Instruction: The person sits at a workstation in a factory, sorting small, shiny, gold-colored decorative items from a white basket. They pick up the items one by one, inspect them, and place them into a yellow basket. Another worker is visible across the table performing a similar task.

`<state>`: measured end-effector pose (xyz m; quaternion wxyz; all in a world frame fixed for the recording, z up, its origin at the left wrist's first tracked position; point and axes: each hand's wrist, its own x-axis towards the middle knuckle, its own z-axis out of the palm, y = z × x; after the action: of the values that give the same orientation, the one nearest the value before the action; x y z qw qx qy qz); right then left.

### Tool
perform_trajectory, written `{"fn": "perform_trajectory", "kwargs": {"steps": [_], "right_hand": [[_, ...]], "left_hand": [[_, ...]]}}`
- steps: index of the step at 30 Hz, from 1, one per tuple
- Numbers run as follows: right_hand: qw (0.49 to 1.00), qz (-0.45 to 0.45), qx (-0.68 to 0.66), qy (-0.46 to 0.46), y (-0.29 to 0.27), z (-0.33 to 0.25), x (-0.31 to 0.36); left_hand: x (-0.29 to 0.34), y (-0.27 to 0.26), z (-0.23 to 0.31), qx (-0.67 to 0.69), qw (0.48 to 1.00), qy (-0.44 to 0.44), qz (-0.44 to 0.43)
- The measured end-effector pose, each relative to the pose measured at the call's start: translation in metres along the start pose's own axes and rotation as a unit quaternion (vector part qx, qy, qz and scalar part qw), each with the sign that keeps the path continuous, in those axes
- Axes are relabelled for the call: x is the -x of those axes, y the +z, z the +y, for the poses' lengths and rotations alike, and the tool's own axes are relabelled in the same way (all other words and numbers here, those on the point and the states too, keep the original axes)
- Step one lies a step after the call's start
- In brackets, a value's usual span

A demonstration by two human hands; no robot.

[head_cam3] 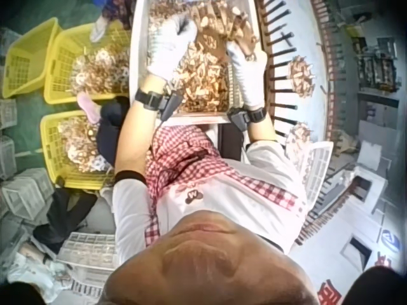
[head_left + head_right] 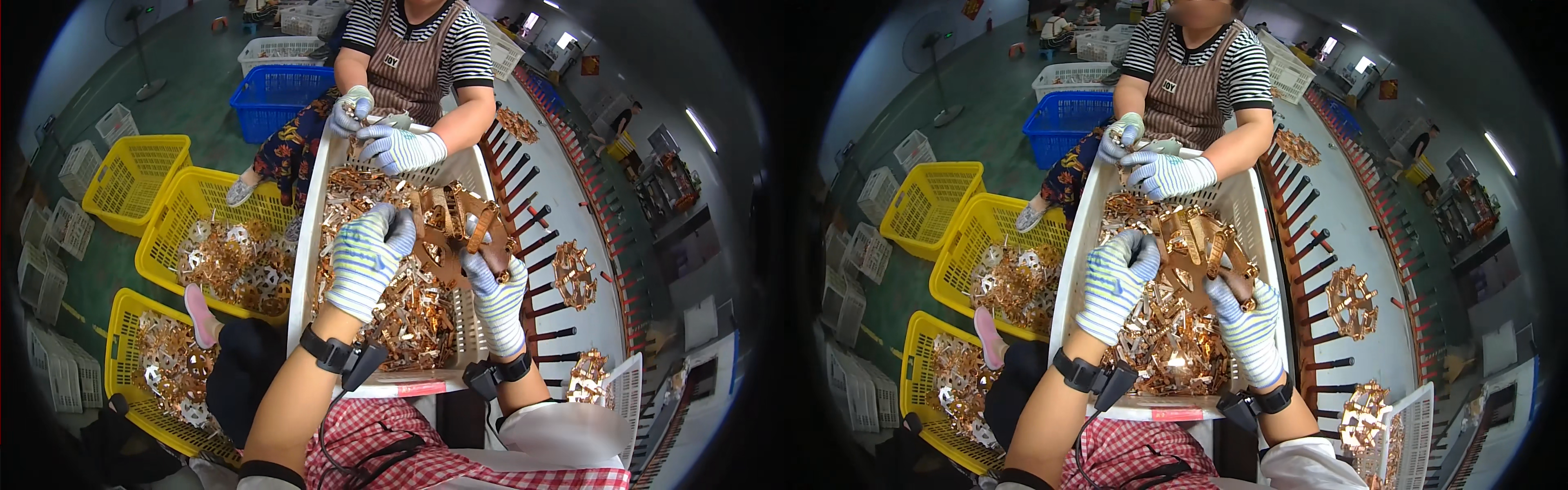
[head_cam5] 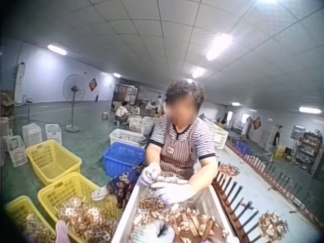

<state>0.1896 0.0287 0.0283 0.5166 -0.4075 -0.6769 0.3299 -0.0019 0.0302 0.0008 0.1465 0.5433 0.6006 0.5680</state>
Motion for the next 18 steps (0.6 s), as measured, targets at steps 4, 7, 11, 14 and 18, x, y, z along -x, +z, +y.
{"fn": "perform_trajectory", "kwargs": {"steps": [4, 7, 11, 14, 18], "right_hand": [[0.987, 0.008, 0.113, -0.113, -0.003, 0.009, 0.001], [0.971, 0.005, 0.167, -0.169, -0.002, 0.001, 0.001], [0.981, 0.148, 0.034, -0.121, -0.012, 0.007, -0.019], [0.998, 0.059, 0.008, -0.036, -0.016, 0.008, -0.013], [0.966, -0.046, 0.142, -0.213, -0.001, 0.005, -0.004]], "left_hand": [[-0.003, -0.009, 0.010, -0.001, 1.000, 0.028, -0.002], [-0.002, -0.007, 0.013, 0.284, 0.946, -0.151, -0.035], [0.001, -0.013, 0.023, 0.285, 0.955, -0.078, -0.026], [0.001, -0.007, 0.023, 0.358, 0.916, -0.171, -0.060], [-0.002, 0.003, 0.008, 0.142, 0.988, -0.016, 0.049]]}}
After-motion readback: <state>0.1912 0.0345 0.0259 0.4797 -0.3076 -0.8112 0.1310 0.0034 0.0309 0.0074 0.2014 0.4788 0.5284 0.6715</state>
